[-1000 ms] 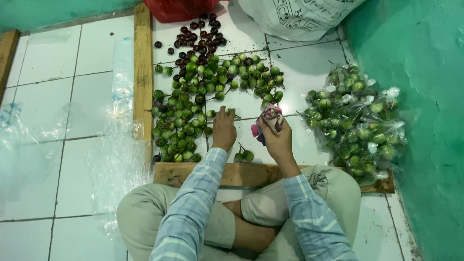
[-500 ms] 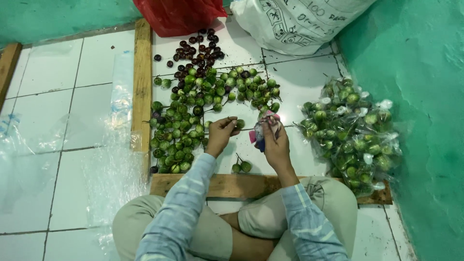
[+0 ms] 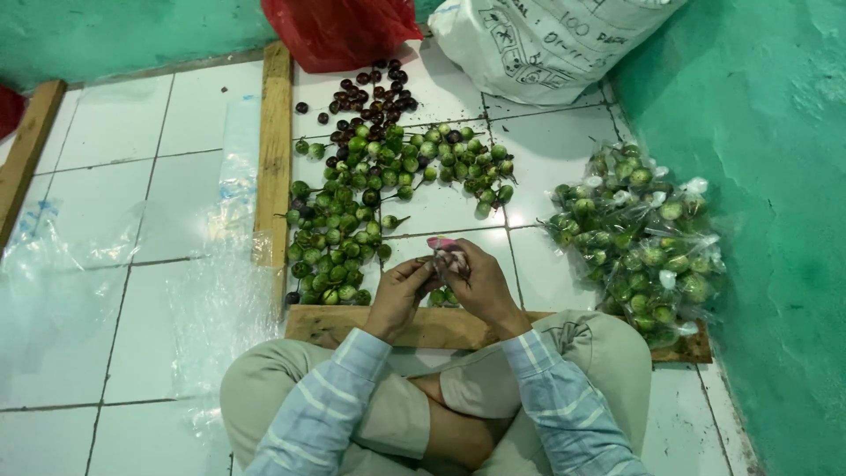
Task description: Wrapping individual small green fruits in plastic sheets
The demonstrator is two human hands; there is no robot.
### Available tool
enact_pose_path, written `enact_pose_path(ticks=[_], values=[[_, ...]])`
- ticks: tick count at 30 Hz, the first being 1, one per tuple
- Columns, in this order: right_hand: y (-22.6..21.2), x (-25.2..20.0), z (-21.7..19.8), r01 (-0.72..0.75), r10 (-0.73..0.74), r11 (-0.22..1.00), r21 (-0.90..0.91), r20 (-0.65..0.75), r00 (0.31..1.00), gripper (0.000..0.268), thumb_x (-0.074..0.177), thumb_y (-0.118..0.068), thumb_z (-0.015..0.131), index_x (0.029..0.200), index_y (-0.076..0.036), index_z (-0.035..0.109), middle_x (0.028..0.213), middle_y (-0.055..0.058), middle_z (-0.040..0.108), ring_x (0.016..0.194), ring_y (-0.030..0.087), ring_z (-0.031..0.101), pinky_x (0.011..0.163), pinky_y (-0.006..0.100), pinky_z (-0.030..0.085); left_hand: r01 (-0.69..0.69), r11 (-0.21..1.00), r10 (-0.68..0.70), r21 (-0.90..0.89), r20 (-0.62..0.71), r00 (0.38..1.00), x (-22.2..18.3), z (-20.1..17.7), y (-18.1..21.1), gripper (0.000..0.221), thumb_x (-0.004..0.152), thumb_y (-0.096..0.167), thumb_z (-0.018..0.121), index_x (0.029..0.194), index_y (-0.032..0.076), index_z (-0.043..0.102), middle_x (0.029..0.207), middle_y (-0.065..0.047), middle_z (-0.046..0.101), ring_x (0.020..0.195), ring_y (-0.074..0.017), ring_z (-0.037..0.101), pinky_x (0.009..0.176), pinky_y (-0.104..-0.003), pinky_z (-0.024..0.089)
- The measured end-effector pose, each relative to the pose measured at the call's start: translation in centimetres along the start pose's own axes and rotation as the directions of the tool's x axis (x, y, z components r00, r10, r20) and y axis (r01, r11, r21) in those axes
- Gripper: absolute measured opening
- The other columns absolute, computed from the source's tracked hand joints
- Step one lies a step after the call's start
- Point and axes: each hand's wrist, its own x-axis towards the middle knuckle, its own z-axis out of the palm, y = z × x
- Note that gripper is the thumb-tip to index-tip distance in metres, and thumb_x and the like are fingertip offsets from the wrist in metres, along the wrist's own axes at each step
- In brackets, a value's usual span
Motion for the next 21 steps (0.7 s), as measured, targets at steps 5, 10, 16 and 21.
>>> enact_pose_path(ticks=[5, 10, 16, 21], values=[[1.1, -0.7, 1.1, 0.005, 0.024, 0.981, 0.195, -0.143, 0.989, 0.026, 0.106, -0.028, 0.054, 0.090, -0.010, 0.063, 0.069, 0.009, 0.064, 0.067, 0.019, 0.065, 0.069, 0.036, 0.055, 0.013, 0.993, -0.018, -0.115, -0.036, 0.999, -0.5, 1.2, 0.4, 0.017, 0.094, 0.007, 0.077, 0.099, -0.008, 0.073, 0.095, -0.023, 0.075, 0.085, -0.0286, 0.075, 0.078, -0.038, 0.066], [4.6, -0.1, 1.3, 0.147, -0.073, 0.955, 0.259, -0.273, 0.959, 0.026, 0.115, -0.024, 0.042, 0.106, -0.005, 0.056, 0.089, 0.007, 0.063, 0.090, 0.014, 0.058, 0.090, 0.036, 0.050, 0.003, 0.973, -0.022, -0.232, -0.081, 0.996, 0.3, 0.8, -0.2, 0.016, 0.093, 0.006, 0.077, 0.095, -0.009, 0.072, 0.092, -0.025, 0.075, 0.080, -0.0295, 0.077, 0.072, -0.034, 0.068], [-0.1, -0.8, 2.3, 0.126, -0.125, 0.971, 0.202, -0.019, 0.992, 0.038, 0.098, -0.014, 0.069, 0.129, -0.001, 0.052, 0.100, 0.017, 0.068, 0.094, 0.026, 0.067, 0.092, 0.048, 0.055, 0.001, 0.997, -0.012, -0.081, -0.133, 0.991, 0.2, 0.6, -1.1, 0.017, 0.097, 0.012, 0.072, 0.084, 0.001, 0.068, 0.080, -0.012, 0.071, 0.072, -0.0181, 0.072, 0.063, -0.025, 0.061], [3.2, -0.7, 2.1, 0.092, -0.091, 0.996, 0.002, -0.165, 0.982, 0.012, 0.102, -0.021, 0.065, 0.105, -0.010, 0.068, 0.076, 0.011, 0.068, 0.069, 0.023, 0.070, 0.069, 0.038, 0.056, 0.028, 0.992, -0.033, -0.122, -0.041, 0.999, -0.6, 1.6, 0.1, 0.017, 0.093, 0.011, 0.079, 0.084, 0.000, 0.070, 0.086, -0.020, 0.076, 0.076, -0.0254, 0.076, 0.064, -0.028, 0.063]])
